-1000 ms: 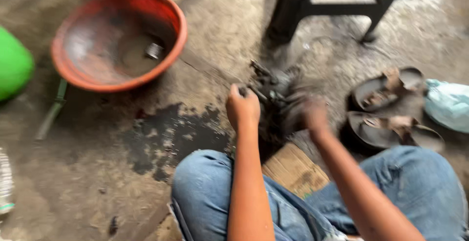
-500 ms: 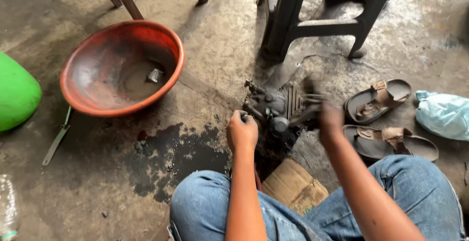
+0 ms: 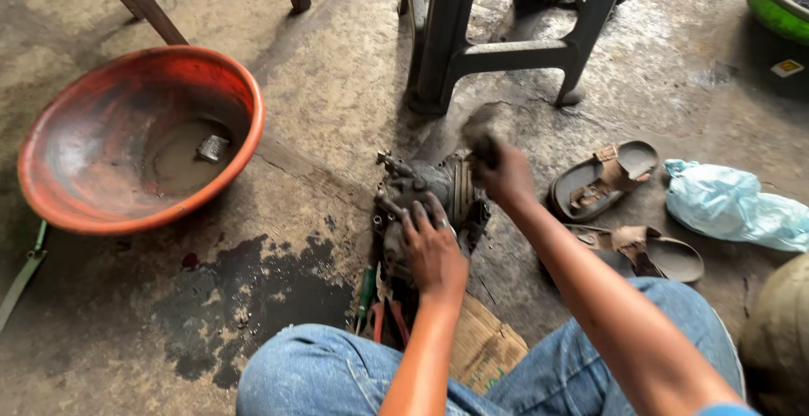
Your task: The person sits on the floor and wipes a disassembled engine casing with a cloth. They rotate the part to clean different sides and crevices, removing visible grime and oil from the metal surface.
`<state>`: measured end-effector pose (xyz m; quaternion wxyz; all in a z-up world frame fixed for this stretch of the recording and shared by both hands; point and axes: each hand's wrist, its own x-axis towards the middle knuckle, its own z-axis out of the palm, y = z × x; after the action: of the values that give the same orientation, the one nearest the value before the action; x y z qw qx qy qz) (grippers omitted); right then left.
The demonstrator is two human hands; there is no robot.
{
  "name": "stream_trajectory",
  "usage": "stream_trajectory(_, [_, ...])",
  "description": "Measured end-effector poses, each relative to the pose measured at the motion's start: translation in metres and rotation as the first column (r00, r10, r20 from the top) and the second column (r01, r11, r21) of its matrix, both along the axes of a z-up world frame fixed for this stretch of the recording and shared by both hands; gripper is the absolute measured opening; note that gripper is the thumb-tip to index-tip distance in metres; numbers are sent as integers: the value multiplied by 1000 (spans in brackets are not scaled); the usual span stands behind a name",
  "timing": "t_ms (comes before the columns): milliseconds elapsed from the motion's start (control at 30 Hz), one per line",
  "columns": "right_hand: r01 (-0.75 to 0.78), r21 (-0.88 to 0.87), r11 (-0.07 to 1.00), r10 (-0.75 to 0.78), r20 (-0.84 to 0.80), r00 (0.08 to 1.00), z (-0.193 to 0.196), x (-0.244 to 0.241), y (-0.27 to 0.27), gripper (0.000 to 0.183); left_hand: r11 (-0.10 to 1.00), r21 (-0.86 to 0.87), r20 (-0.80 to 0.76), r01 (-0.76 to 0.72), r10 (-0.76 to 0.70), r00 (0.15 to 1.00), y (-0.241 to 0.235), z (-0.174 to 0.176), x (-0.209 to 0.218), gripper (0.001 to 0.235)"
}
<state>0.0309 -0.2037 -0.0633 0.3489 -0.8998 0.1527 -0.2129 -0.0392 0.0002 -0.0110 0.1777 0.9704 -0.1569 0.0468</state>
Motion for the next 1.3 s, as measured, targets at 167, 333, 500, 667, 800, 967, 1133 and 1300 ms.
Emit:
stream_trajectory(167, [-134,-285,949,65,-239,969,-33,38,13,31,991,-130,25,43,-40,999,0,-5,2,69])
stream_trajectory(333, [-134,-316,939,14,-354,935,-41,21,16,38,990,-126,98,70,-58,994,2,-13,6,59])
stream_trajectory(500, [-504,-132,854,245,-752,612,-32,15,-29,36,983,-172,82,63,-49,995,-2,-18,-2,46])
stream_trajectory(667, [-531,68,845,413,-714,565,0,86,-56,27,992,-116,123,52,-37,992,1,-24,3,40])
stream_trajectory(800, [-203,-354,913,-25,-546,837,10,86,-34,35,989,-141,115,42,-26,993,0,-20,3,36])
stream_trajectory(967, [110,-304,946,-152,-116,982,-53,46,18,22,981,-183,118,61,-39,992,0,-10,1,34])
stream_trajectory(1133, [-272,-38,961,175,-679,713,-22,23,-7,28,984,-171,167,54,-25,986,3,-14,4,33])
stream_trajectory(1300, [144,319,937,57,-546,836,29,61,-32,38,986,-158,96,57,-42,994,0,-13,4,34])
